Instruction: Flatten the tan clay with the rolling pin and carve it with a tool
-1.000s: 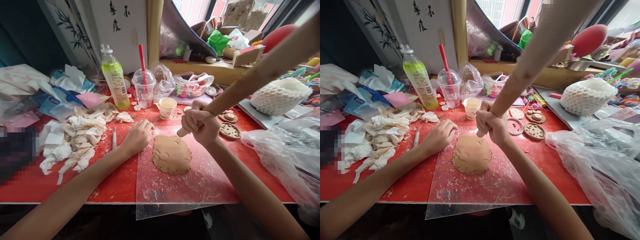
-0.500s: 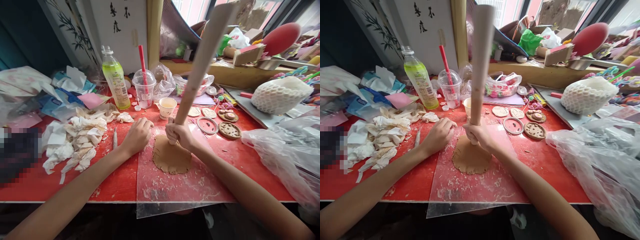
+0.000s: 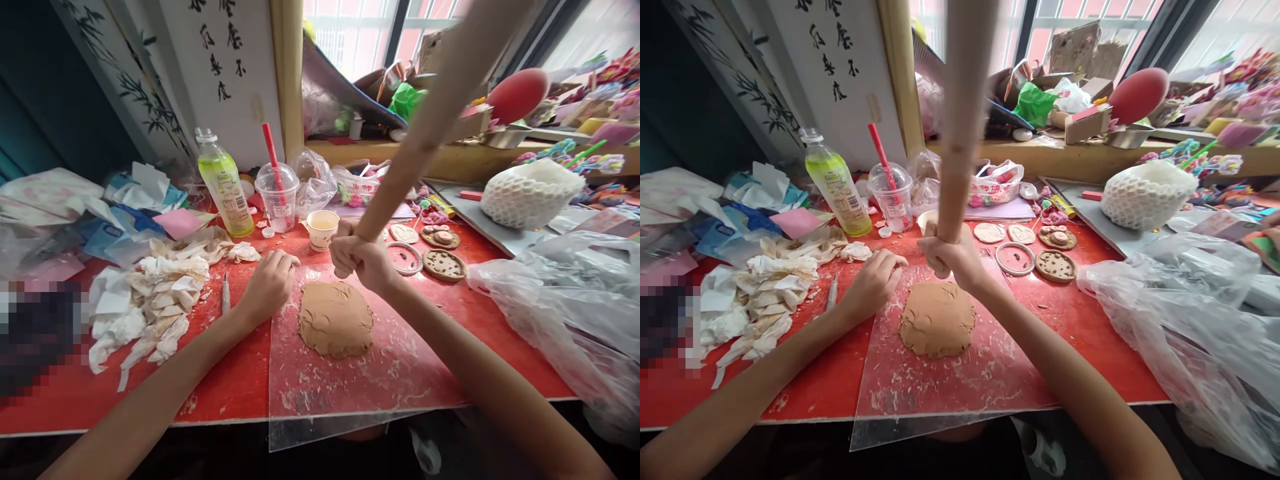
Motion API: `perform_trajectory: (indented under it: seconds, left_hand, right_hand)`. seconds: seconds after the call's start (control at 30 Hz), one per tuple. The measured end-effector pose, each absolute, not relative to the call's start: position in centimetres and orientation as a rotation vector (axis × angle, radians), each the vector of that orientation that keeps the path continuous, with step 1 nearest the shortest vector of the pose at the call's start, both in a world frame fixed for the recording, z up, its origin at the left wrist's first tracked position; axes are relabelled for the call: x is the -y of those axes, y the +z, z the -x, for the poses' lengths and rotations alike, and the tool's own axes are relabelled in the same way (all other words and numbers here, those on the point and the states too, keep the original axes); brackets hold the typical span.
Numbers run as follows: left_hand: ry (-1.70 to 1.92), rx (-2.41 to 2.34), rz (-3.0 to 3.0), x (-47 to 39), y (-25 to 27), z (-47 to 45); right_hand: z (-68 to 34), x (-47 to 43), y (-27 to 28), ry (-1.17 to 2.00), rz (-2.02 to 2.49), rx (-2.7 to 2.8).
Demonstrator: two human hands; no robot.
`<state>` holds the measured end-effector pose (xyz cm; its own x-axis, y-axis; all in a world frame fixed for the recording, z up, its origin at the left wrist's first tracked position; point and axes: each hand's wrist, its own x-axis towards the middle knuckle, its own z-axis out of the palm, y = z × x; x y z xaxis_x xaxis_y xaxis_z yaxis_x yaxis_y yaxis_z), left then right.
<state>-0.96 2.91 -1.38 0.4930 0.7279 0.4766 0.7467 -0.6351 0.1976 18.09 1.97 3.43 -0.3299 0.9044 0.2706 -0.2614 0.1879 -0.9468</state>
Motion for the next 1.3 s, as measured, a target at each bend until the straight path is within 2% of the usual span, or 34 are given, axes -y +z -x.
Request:
perform_trajectory:
  seconds: [0.2,0.4,0.53,0.63,0.73,0.87,1.0,1.17,1.3]
  left_hand:
    - [-1.589,1.458,2.949,-1.9,2.4,-0.1]
    - [-2.042,1.331,3.362,-0.9,6.5,-5.1]
    - [-2.472,1.251,3.104,-0.7,6.8,-6.8]
    - [-2.783,1.392,2.872,-0.8,5.9,-7.5]
    - [-2.863,1.472,2.937,-1.2,5.8,-8.2]
    - [-2.967,1.162,2.902,-1.9,6.5,-8.8]
    - [-2.924,1.378,2.906,-2.2,6.8,-8.8]
    - [-3.023,1.045,2.804,-2.4,7.3,-8.5]
    - [-2.979,1.319,2.9,-2.2,6.9,-8.5]
  right_hand:
    - [-17.2,-1.4,1.5,1.46,0.923,1.542]
    - [-18.2,-1.4,2.2,1.379,0.936,1.742]
    - [-21.0,-2.3,1.7,1.472,0.718,1.867]
    - [-21.8,-2.9,0.0,1.503,0.606,1.642]
    - [-21.5,-2.6,-0.8,1.516,0.562,1.508]
    - [-21.3,-1.3,-0.1,1.499,0.672,1.586]
    - [-21.1,-1.2,-0.3,1.437,0.734,1.479]
    - [-20.5,-2.4,-2.0,1.596,0.64,1.282]
    - [-20.4,-2.7,-2.4,1.618,0.565,1.23]
